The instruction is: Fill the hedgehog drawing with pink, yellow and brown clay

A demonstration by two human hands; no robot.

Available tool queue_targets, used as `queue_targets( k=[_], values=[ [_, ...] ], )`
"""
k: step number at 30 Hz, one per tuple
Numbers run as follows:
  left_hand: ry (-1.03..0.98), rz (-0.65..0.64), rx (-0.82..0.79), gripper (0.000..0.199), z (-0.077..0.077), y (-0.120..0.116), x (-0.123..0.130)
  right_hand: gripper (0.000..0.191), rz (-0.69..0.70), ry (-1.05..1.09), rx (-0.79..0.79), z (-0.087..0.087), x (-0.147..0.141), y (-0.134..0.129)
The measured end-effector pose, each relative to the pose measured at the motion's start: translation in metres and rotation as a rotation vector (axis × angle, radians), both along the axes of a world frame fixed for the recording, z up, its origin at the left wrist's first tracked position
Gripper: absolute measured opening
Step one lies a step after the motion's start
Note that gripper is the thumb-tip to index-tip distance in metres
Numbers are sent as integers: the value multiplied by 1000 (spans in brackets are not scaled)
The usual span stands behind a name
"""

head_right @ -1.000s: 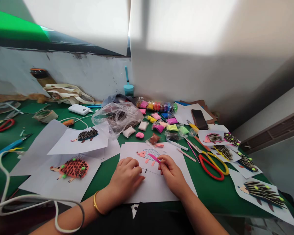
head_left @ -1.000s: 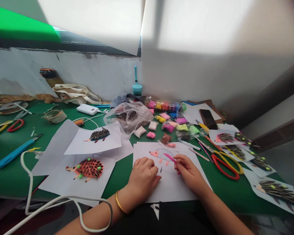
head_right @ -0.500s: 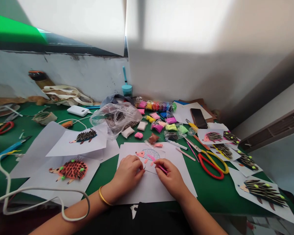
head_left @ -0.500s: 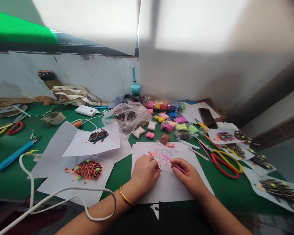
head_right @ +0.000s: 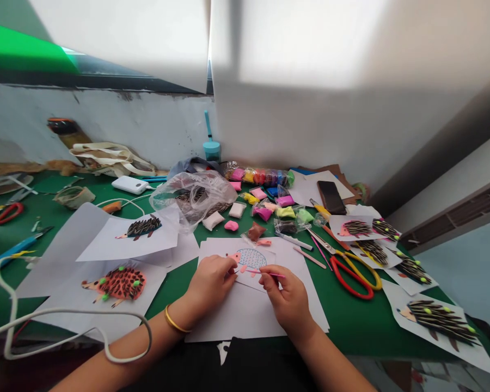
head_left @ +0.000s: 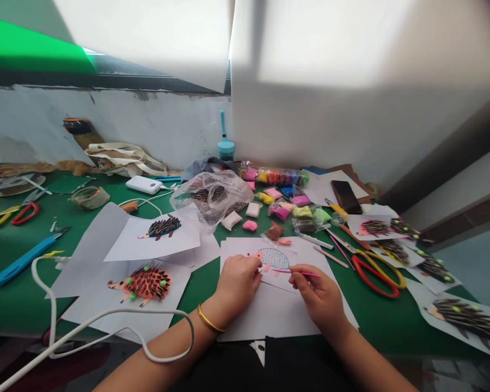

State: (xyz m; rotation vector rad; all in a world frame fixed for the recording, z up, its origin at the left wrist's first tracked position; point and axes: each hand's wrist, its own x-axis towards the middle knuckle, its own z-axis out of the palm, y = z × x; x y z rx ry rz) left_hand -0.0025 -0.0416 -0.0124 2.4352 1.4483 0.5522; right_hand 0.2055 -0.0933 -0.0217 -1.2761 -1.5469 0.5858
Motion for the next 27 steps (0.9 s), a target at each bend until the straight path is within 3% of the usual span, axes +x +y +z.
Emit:
queue_targets(
  k=[6,18,27],
  values=[
    [27,-14,-13,3,-2,0,0,12,-12,-125,14,-3,-8,-3],
    [-33,-80,20,12,-3,0,0,19,84,-216,49,-5,-10,0],
    [-55,-48,35,9,-6,0,-1,16,103,-241,49,-2,-12,2]
  ],
)
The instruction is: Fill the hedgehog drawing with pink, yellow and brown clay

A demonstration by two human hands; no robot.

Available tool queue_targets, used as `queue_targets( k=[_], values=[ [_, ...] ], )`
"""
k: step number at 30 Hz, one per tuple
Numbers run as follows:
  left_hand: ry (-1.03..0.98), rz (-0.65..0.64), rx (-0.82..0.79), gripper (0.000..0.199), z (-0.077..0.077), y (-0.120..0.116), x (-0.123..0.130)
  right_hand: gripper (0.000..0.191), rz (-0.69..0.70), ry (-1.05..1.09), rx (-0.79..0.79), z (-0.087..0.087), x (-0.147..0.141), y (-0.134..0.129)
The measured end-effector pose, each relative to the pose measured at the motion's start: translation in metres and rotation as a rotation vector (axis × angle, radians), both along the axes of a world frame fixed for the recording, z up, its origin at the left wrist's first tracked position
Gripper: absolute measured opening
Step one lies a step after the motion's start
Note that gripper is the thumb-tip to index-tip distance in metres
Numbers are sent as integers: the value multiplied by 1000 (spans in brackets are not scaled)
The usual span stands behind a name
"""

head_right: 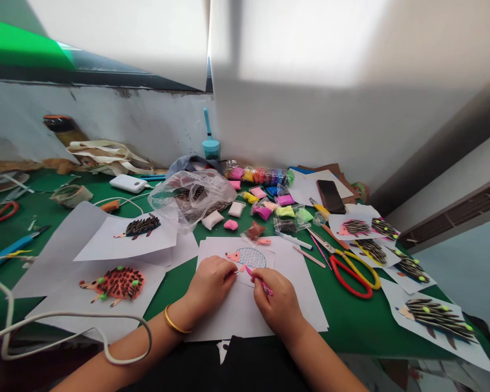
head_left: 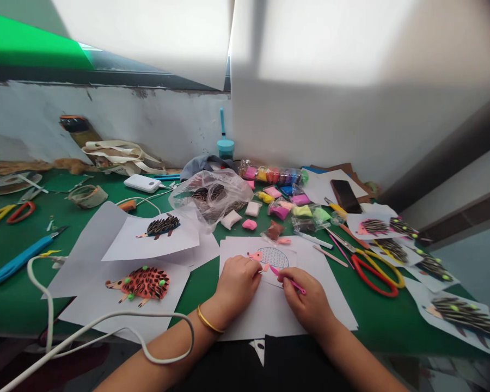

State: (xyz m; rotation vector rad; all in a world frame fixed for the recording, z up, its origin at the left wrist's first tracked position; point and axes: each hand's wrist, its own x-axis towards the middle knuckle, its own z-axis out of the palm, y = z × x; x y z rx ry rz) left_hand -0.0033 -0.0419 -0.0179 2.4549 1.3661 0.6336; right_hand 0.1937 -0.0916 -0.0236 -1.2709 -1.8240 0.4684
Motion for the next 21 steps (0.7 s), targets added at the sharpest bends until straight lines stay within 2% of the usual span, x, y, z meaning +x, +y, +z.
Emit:
queue_targets(
  k=[4,12,21],
  values=[
    [-15,27,-4,12,2,-2,-3,16,13,-2,8,1,-1,0],
    [25,20,13,16,-1,-7,-5,22,144,-130,65,-3,-7,-1],
    [49,11,34,20,-4,-7,-4,20,160,-197,84,-4,-10,3]
  ],
)
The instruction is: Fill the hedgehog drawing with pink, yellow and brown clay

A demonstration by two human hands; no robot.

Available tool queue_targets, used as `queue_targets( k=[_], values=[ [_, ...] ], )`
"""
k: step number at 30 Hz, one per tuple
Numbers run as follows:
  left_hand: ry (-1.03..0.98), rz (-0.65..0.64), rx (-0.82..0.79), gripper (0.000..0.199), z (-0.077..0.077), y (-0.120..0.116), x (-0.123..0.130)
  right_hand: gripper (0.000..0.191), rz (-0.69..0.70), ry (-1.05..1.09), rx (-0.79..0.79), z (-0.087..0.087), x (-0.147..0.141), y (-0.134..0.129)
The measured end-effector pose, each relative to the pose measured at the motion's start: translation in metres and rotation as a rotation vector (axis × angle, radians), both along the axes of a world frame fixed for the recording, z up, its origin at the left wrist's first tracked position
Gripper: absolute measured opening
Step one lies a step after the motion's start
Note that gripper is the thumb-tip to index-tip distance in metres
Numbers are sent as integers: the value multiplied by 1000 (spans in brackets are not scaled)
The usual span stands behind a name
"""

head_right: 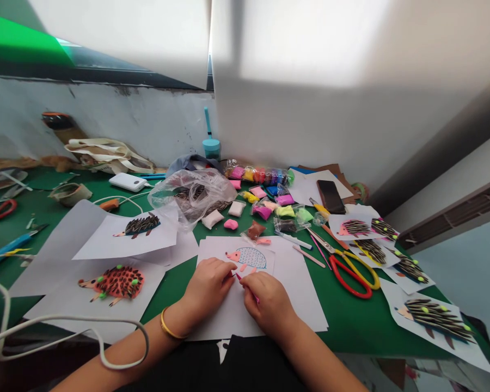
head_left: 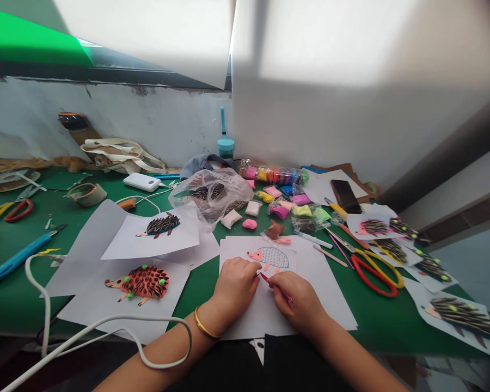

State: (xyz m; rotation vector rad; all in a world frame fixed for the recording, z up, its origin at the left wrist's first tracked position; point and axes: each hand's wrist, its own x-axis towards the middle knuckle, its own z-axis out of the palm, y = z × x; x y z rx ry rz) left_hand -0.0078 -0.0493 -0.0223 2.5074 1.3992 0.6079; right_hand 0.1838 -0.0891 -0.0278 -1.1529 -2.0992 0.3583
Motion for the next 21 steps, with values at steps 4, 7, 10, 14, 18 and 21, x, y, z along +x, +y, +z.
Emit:
queue_targets(
  k=[4,7,10,14,18,21],
  values=[
    [-2,-1,2,20,1,0,0,20,3,-20,-3,-2,-1,1],
    [-1,-3,8,21,1,0,0,20,9,-33,1,-5,-1,2],
    [3,-1,8,20,0,0,0,21,16,-48,14,-6,-1,2],
    [-5,0,7,19,0,-1,0,22,16,-71,32,-6,-1,2],
    [-11,-1,-5,18,1,-2,0,21,16,-66,33,-6,-1,1],
    [-31,0,-9,20,2,-1,-1,21,20,-54,19,-5,0,0]
  ],
)
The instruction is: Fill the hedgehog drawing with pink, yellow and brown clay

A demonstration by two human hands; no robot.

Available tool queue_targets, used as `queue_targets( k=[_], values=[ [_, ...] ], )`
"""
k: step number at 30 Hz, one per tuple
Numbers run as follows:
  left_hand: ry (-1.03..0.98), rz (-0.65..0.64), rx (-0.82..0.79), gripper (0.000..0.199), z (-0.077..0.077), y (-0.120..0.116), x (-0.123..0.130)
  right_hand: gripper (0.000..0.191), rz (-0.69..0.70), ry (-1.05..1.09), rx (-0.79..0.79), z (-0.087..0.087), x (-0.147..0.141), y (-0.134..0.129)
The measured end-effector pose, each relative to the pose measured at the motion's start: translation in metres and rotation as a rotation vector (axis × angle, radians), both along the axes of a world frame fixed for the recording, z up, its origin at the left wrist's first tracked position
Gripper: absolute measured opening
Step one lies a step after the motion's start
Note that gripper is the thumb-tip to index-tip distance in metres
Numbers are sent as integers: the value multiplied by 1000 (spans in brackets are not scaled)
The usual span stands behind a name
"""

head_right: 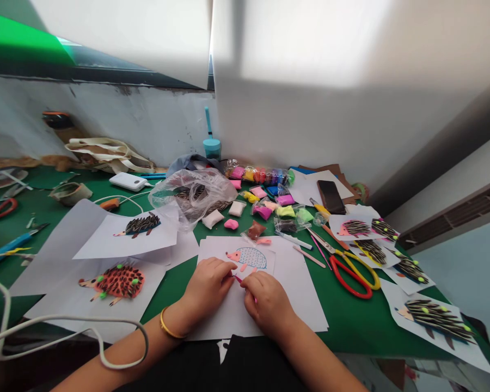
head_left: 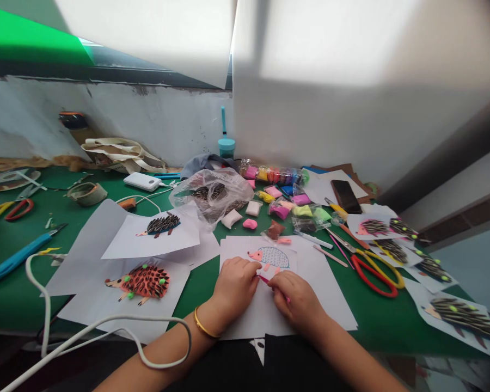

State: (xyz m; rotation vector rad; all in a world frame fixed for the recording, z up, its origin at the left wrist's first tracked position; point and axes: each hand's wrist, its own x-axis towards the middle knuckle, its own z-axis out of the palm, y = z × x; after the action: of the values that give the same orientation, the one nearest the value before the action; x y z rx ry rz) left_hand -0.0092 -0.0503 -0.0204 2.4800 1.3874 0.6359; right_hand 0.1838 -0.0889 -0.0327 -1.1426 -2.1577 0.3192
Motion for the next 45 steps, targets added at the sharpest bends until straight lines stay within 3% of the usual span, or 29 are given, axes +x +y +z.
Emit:
queue_targets(
  k=[6,15,32,39,45],
  values=[
    [-46,27,25,21,2,3,-4,21,-3,78,-8,3,2,-2],
    [55,86,84,12,6,3,-7,20,-15,117,-44,1,2,-1],
    [47,145,121,18,8,2,-8,19,4,154,-89,5,2,0],
    [38,115,135,17,6,1,-8,20,-25,146,-110,4,2,0],
    [86,0,174,12,2,-5,-10,18,-34,139,-111,2,1,2]
  ],
)
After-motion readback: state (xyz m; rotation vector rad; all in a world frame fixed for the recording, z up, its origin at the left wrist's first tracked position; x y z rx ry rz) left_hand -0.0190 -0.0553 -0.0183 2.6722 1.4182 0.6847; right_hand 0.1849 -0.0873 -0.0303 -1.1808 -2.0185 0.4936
